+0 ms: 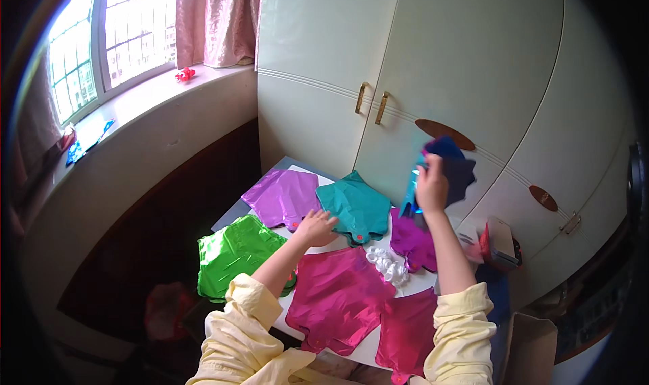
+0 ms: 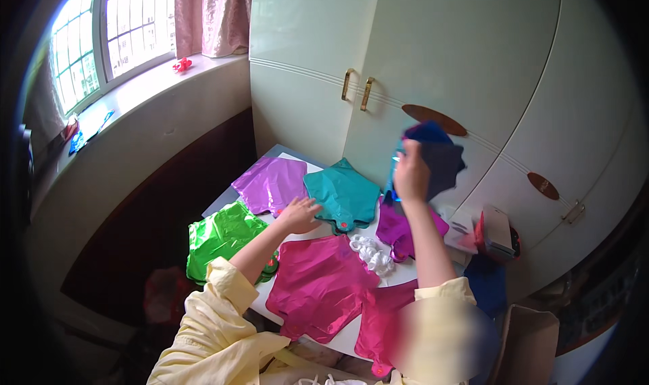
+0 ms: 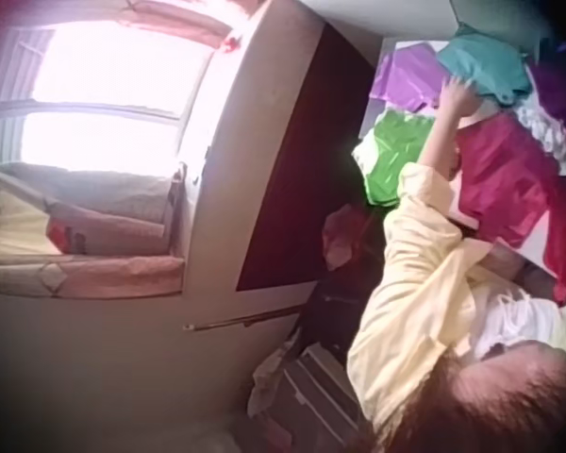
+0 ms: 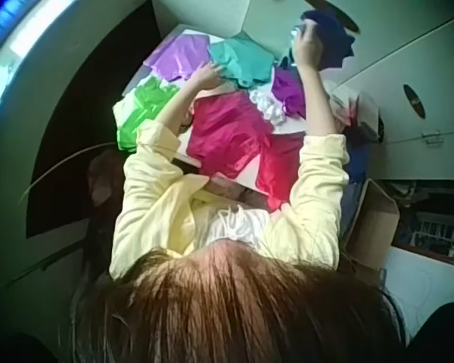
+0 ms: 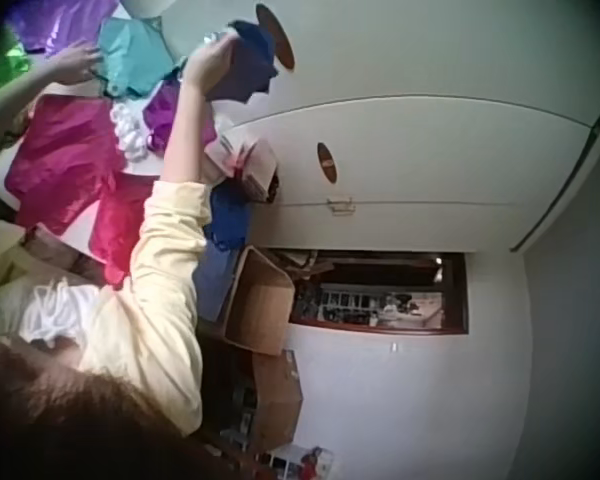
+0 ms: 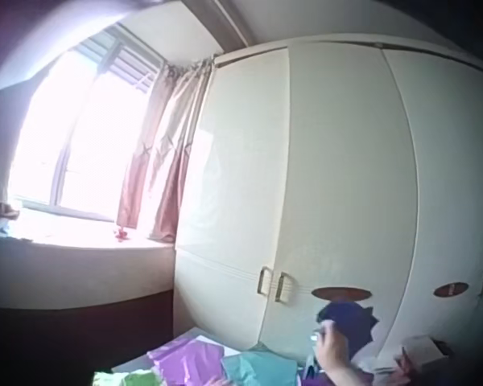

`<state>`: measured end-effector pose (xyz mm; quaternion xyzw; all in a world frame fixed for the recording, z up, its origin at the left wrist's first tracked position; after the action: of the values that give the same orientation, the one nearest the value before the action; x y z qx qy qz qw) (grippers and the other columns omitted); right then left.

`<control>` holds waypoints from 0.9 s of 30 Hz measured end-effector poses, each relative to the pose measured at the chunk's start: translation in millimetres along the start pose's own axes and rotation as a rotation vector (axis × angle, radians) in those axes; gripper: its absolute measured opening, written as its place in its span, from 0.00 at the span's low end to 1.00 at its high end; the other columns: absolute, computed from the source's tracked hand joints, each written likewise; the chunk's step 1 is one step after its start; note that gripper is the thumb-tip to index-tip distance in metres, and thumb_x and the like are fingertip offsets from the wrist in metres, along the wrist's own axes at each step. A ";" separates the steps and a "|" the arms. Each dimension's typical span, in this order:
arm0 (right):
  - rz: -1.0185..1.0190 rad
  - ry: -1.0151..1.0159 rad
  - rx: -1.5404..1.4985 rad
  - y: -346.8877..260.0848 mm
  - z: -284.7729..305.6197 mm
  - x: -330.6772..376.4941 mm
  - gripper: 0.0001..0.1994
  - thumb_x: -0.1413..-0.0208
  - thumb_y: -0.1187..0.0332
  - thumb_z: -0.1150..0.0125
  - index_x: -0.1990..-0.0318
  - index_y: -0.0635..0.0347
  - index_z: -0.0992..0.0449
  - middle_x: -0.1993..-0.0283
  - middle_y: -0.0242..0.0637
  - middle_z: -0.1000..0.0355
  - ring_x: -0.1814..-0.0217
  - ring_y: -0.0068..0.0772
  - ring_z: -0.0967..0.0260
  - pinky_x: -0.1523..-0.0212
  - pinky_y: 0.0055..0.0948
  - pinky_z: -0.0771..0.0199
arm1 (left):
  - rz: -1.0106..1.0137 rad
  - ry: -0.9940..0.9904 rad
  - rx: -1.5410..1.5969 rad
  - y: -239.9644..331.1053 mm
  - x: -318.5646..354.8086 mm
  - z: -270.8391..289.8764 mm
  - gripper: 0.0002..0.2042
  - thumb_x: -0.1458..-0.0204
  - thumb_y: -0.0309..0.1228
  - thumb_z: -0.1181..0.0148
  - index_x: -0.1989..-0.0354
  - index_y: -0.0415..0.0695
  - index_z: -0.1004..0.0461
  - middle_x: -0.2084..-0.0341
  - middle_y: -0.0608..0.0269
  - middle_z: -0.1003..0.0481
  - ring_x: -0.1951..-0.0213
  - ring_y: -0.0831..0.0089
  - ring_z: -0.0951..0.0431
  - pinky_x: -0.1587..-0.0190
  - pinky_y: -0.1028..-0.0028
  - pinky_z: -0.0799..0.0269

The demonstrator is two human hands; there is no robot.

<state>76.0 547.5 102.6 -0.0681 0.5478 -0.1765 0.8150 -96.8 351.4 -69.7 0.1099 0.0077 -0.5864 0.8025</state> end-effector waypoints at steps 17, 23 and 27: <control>0.707 -0.756 0.010 -161.0 -240.7 163.4 0.05 0.56 0.67 0.39 0.76 0.56 0.22 0.65 0.35 0.26 0.61 0.36 0.25 0.59 0.34 0.25 | 0.543 0.166 0.091 -106.5 117.1 1.8 0.34 0.48 0.48 0.45 0.40 0.34 0.41 0.37 0.44 0.42 0.32 0.51 0.48 0.34 0.43 0.56; 0.750 -0.876 -0.012 -159.1 -251.7 164.7 0.06 0.53 0.67 0.42 0.75 0.56 0.22 0.66 0.37 0.26 0.63 0.38 0.23 0.61 0.37 0.23 | 0.506 0.117 0.144 -103.5 119.1 8.2 0.33 0.49 0.45 0.42 0.42 0.33 0.40 0.37 0.42 0.44 0.32 0.50 0.50 0.34 0.44 0.56; 0.690 -0.870 -0.031 -152.4 -253.7 164.2 0.08 0.49 0.67 0.46 0.75 0.56 0.22 0.69 0.38 0.26 0.66 0.40 0.23 0.64 0.38 0.22 | 0.469 0.130 0.192 -107.4 120.4 9.8 0.34 0.50 0.45 0.41 0.42 0.32 0.41 0.38 0.41 0.43 0.32 0.49 0.49 0.33 0.46 0.55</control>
<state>-133.6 367.4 -92.8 0.0369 0.1535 0.1532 0.9755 -161.6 205.5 -95.2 0.2219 -0.0219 -0.3741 0.9002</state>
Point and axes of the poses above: each hand's wrist, its own x-axis away from the middle knuckle, its own z-axis out of the back of the hand, y = z × x, the point moved 1 cm from there along -x, towards the middle knuckle
